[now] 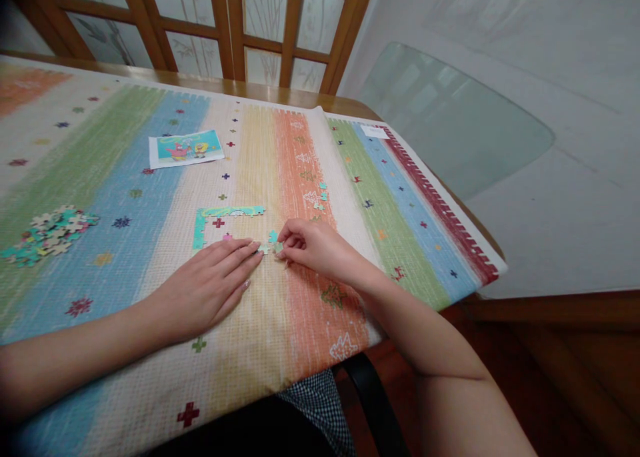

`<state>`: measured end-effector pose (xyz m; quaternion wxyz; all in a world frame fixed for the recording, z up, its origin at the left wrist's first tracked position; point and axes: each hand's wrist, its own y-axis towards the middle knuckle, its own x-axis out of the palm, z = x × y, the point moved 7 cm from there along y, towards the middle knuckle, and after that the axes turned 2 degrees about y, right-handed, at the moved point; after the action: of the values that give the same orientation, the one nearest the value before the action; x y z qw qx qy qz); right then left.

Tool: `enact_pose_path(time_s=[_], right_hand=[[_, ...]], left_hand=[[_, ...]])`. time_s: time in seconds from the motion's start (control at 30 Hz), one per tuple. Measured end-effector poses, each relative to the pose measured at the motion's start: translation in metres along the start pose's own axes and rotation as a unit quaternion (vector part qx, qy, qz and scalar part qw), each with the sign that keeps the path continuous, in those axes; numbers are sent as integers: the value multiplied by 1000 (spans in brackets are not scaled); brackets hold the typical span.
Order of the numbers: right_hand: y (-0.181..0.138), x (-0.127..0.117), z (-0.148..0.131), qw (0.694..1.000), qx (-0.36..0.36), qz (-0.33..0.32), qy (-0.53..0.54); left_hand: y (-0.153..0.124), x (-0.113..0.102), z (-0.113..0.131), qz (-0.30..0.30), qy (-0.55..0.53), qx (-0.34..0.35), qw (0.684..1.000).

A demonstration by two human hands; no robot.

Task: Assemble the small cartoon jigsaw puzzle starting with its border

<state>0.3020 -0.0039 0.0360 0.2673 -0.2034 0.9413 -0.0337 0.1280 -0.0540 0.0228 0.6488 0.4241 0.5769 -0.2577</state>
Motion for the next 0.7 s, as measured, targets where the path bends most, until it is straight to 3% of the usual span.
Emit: enact_pose_path(time_s=[0.17,0.27,0.43,0.7], right_hand=[[-6,-63,-1,985,-32,146,-86],[-5,-92,7,971,-23,171,-164],[5,-92,27,975,18,88,-204],[13,-87,40,966,41,73,-243]], left_hand=[[0,-1,0,7,11,6,1000],[-1,-1,-1,10,3,3,1000],[-1,-3,-1,16,-7,2,1000],[-1,-1,0,21,-1,6,1000]])
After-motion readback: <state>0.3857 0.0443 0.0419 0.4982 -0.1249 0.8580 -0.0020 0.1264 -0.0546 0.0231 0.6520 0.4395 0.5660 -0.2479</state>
